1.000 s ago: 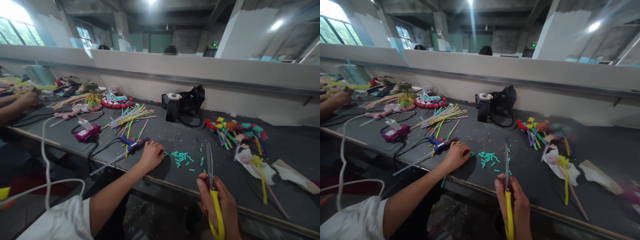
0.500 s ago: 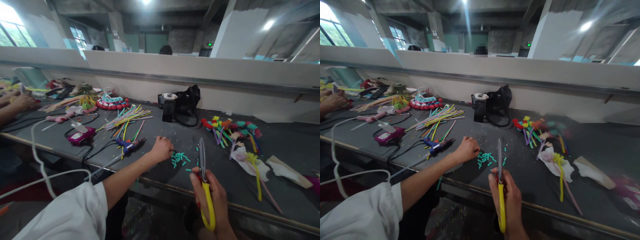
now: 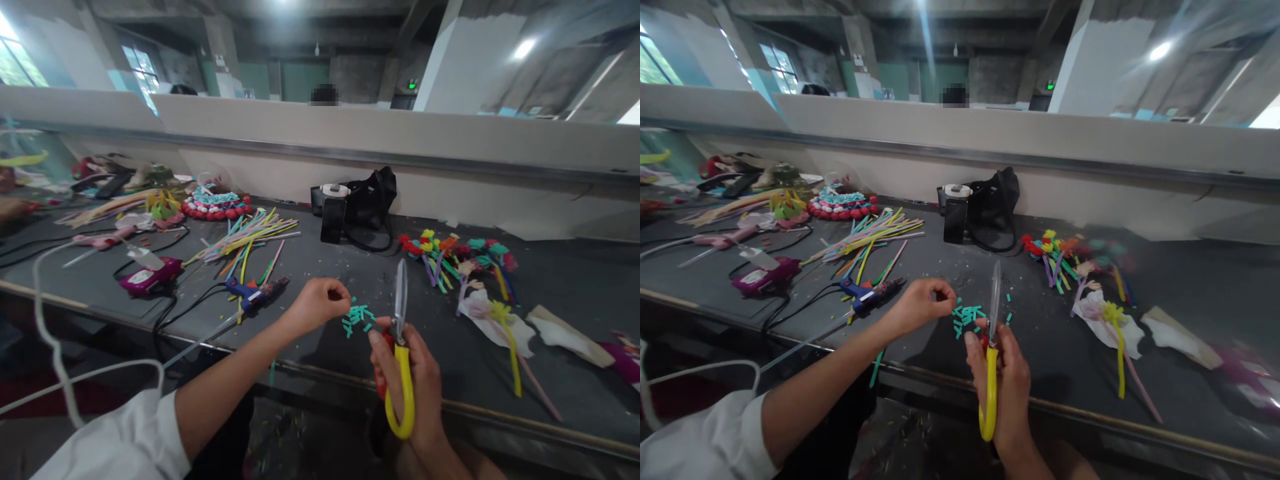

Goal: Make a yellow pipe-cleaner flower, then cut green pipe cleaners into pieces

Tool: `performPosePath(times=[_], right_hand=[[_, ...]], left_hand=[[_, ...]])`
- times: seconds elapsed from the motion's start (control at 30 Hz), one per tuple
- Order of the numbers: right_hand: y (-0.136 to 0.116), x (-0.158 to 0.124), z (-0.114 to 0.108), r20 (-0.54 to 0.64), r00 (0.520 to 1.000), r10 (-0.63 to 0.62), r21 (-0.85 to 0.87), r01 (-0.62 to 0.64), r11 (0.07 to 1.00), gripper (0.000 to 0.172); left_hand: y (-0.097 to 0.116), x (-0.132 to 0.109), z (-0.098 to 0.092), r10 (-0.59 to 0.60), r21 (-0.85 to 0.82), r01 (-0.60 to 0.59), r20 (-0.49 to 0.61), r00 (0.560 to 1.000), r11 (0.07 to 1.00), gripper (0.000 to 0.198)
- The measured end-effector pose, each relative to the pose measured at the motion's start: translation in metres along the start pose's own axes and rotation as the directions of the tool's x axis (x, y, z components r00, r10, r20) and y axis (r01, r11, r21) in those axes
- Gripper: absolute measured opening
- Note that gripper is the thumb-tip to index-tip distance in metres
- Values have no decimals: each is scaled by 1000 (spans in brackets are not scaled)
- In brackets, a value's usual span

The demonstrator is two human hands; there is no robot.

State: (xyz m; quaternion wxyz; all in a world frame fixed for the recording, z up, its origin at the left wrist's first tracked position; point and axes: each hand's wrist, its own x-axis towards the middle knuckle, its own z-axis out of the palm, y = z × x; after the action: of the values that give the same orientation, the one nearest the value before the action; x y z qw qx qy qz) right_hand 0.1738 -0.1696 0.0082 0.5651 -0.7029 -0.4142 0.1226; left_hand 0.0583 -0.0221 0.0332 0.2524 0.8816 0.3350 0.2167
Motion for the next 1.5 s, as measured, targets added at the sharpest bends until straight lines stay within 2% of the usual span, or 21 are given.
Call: performPosePath(times=[0.07,0.1,0.2,0.33,0.5,0.63,0.77,0.83,0.93,1.07,1.13,1.2,1.33,1.5], right_hand=[[-3,3,1,55,991,125,76,-129,989,47],[-5,4,1,61,985,160,102,-165,981,51],[-6,6,2,6,992,126,84,-126,989,55],[-5,3,8,1,1000,-10,-85,10,996,45],[-6,-2,14,-65,979,-193,-279,167,946,41],[-7,-5,16,-74,953,-293,-359,248,900,41],[-9,-4,19,-88,938,-334,-384,278,881,44],[-8,-4,20,-64,944,-323,-375,277,885,45],[0,-8,19,34,952,-304,-374,295,880,41],[20,-19,19,112,912,-395,-388,406,828,39],[27,-23,18,168,877,-451,-403,479,780,37],[30,-26,18,221,861,-458,-426,508,748,35],[27,-26,17,249,886,-391,-472,464,750,35],[25,-26,17,247,873,-420,-451,487,748,35]], left_hand=[[10,-15,-1,-103,-356,109,36,994,928,15],[13,-23,0,-139,-446,144,46,989,883,12],[20,-40,9,-163,-576,178,79,984,798,6],[23,-51,20,-185,-673,223,128,974,705,6],[18,-53,20,-174,-754,253,185,967,606,9],[10,-54,21,-124,-730,237,206,971,641,8],[9,-54,21,-151,-731,251,201,968,634,6],[10,-53,17,-197,-790,263,182,963,554,7],[10,-49,8,-305,-901,233,121,945,366,9],[7,-45,-1,-411,-973,128,38,911,193,8],[6,-45,-2,-428,-984,101,28,903,149,7],[8,-46,-2,-435,-987,103,40,900,122,8],[11,-49,-3,-430,-991,87,36,902,99,10],[9,-50,-1,-417,-995,67,31,908,72,11]])
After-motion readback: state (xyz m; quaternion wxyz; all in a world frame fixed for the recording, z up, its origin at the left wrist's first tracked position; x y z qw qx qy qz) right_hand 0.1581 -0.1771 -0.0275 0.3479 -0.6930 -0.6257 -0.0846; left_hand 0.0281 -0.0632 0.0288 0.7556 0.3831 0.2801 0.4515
